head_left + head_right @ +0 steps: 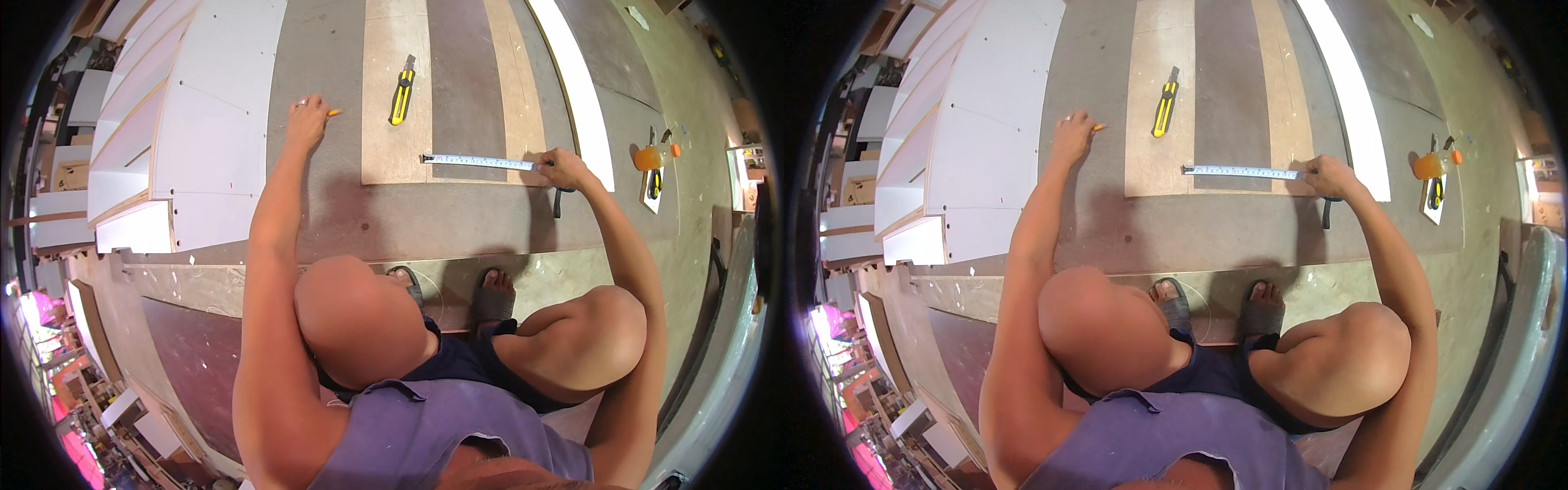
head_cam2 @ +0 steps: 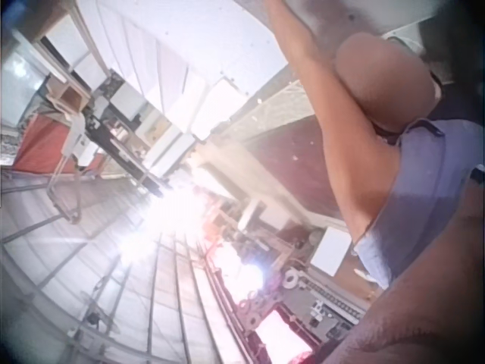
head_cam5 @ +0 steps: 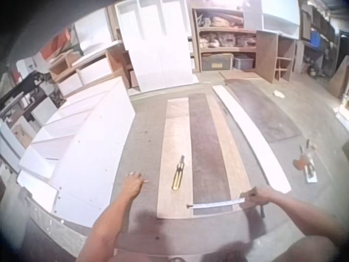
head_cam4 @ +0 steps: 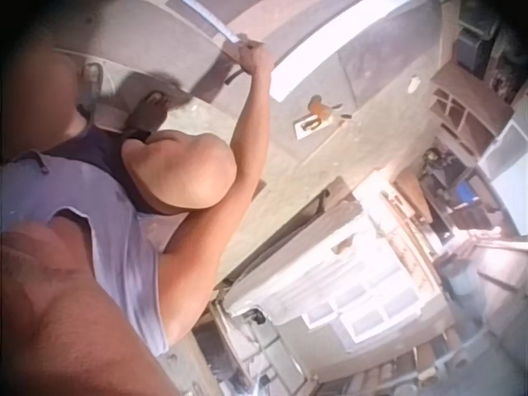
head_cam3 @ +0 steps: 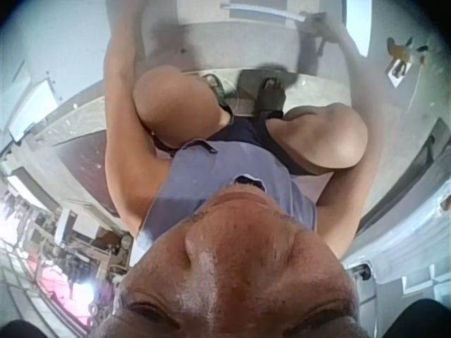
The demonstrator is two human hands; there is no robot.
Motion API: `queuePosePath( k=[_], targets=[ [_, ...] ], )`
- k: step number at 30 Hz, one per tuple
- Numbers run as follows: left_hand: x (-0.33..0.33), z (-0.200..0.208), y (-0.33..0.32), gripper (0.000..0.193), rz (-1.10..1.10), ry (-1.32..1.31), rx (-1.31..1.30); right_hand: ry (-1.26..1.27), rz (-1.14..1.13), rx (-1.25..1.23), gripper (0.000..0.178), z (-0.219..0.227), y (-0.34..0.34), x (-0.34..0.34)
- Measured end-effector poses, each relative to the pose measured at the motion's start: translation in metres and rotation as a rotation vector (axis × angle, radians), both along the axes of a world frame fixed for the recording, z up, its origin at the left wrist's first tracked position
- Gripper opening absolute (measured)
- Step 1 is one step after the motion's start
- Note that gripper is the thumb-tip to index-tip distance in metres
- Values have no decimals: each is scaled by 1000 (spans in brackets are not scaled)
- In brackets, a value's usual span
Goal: The person measures and marks a white wooden panel using a tape measure and pencil, then cuts it with a utility knife. They subsequently fit the cut panel into a partially assembled white shelving unit.
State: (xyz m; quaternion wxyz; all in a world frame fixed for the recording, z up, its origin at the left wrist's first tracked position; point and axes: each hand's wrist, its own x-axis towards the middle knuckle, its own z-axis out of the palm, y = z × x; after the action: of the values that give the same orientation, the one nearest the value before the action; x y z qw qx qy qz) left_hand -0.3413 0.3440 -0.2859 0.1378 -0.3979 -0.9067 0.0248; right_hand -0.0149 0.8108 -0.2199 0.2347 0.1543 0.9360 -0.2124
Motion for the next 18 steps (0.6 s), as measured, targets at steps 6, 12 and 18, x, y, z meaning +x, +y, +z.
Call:
queuePosePath(
  k=[6,12,18],
  targets=[
    [55,22,27,26,238,-444,811,47,-12,72,27,-7,5,8],
    [136,32,77,55,376,-1550,1333,126,-23,170,28,-18,-1,25],
    [174,1,117,67,312,-1538,1020,303,23,199,25,-39,4,36]
  ],
)
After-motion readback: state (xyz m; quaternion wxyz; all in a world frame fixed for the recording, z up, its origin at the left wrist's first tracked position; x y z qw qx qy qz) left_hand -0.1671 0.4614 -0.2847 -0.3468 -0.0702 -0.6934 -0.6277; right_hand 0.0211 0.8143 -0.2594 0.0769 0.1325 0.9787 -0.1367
